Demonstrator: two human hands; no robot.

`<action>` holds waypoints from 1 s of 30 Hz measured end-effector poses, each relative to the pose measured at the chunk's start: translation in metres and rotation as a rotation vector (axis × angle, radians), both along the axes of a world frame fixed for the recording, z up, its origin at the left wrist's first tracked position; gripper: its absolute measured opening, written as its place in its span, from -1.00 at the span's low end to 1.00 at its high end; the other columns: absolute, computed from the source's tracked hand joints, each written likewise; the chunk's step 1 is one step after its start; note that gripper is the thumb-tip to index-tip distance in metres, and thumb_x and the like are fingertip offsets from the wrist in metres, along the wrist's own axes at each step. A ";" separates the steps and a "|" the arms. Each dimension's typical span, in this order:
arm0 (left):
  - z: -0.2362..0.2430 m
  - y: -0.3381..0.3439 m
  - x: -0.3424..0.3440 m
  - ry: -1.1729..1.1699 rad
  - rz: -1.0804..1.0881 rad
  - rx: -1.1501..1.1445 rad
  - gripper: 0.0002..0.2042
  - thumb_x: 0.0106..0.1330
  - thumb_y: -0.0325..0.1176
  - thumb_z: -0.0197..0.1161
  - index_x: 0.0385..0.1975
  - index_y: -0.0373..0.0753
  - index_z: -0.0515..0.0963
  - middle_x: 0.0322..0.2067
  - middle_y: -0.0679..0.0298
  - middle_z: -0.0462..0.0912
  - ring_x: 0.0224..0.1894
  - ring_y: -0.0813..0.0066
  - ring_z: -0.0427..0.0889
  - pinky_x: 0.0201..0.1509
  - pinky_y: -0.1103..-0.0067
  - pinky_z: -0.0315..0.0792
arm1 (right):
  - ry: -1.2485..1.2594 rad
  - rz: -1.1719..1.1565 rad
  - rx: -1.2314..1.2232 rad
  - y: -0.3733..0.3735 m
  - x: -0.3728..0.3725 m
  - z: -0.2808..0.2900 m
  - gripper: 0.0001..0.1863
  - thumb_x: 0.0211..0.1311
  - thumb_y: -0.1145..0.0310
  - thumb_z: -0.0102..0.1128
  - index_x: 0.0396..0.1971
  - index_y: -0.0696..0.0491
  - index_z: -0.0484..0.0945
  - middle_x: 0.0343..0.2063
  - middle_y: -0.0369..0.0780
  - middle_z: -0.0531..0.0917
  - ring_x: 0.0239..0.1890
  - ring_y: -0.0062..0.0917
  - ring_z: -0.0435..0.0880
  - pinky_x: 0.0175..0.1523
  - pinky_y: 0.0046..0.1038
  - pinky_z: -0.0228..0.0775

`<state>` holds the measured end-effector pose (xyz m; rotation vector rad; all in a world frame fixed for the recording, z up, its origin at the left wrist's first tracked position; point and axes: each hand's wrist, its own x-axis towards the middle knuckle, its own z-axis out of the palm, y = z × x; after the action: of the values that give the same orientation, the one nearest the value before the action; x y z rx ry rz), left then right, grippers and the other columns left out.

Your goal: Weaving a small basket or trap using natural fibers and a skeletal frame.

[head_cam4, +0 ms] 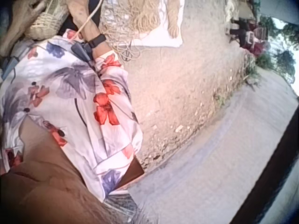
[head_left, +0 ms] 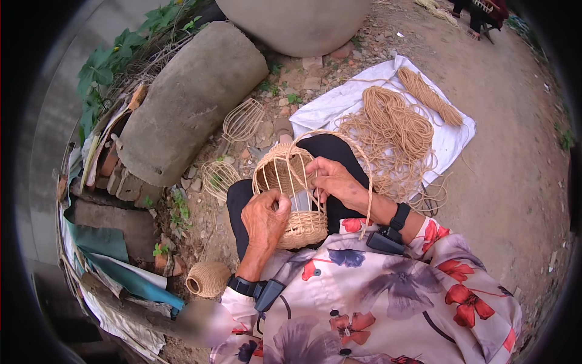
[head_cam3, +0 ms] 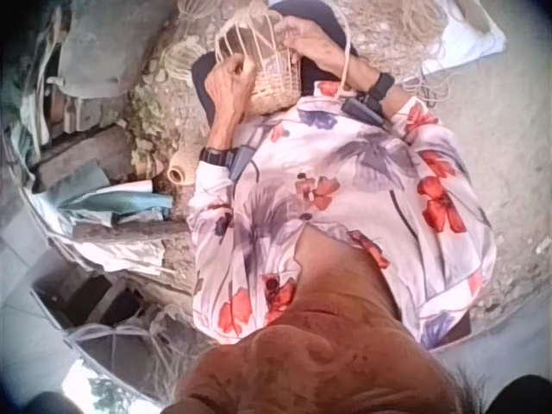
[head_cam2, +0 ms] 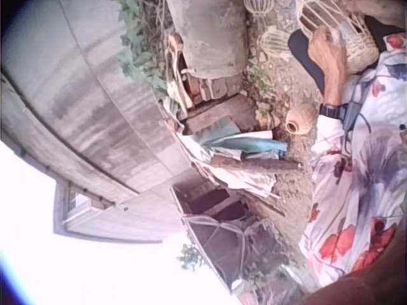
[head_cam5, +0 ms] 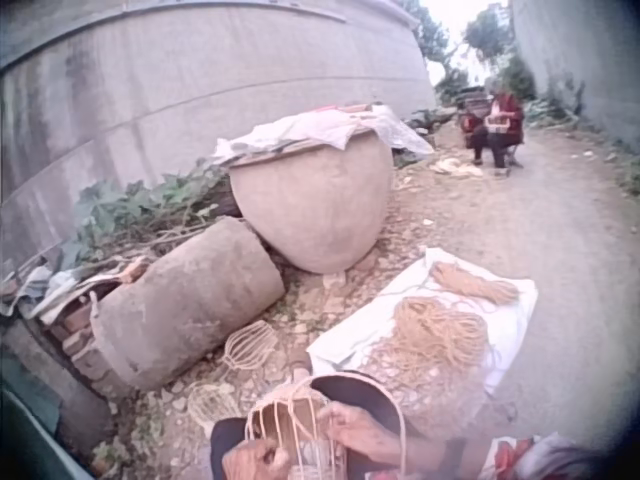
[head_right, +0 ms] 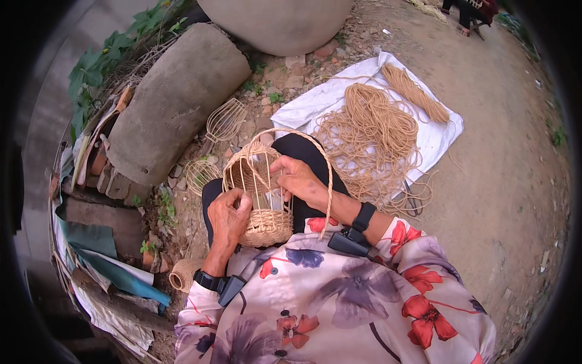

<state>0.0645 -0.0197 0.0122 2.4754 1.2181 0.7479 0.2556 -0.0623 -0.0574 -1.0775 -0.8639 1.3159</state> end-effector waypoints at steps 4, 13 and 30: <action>-0.027 0.005 -0.033 -0.087 0.099 -0.028 -0.86 0.20 -0.30 0.26 -0.40 -0.23 0.60 -0.57 0.15 0.54 -0.49 0.20 0.54 -0.36 0.37 0.40 | -0.219 0.029 0.069 0.015 -0.016 0.018 -0.77 0.11 0.57 0.06 -0.19 0.19 0.50 -0.57 -0.26 0.55 -0.64 -0.65 0.57 -0.58 -0.59 0.42; -0.002 0.004 -0.010 -0.157 0.202 -0.253 -0.67 0.25 -0.11 0.28 -0.18 -0.26 0.63 -0.61 0.28 0.50 -0.56 0.45 0.48 -0.41 0.46 0.39 | -0.288 0.193 0.079 0.016 -0.024 0.024 -0.86 0.08 0.59 0.07 -0.34 0.19 0.57 -0.57 -0.29 0.56 -0.58 -0.69 0.54 -0.53 -0.57 0.45; -0.021 -0.030 -0.066 -0.590 0.212 -0.740 -0.77 0.38 -0.23 0.20 -0.37 -0.28 0.61 -0.54 0.44 0.55 -0.48 0.73 0.39 -0.35 0.71 0.30 | -0.760 0.224 0.556 -0.030 -0.010 0.036 -0.72 0.17 0.60 0.10 -0.09 0.15 0.56 -0.28 -0.11 0.60 -0.25 -0.25 0.63 -0.16 -0.35 0.49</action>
<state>-0.0015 -0.0500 -0.0087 1.4172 1.2280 0.8061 0.2458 -0.0920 -0.0211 -1.0408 -1.8339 0.7288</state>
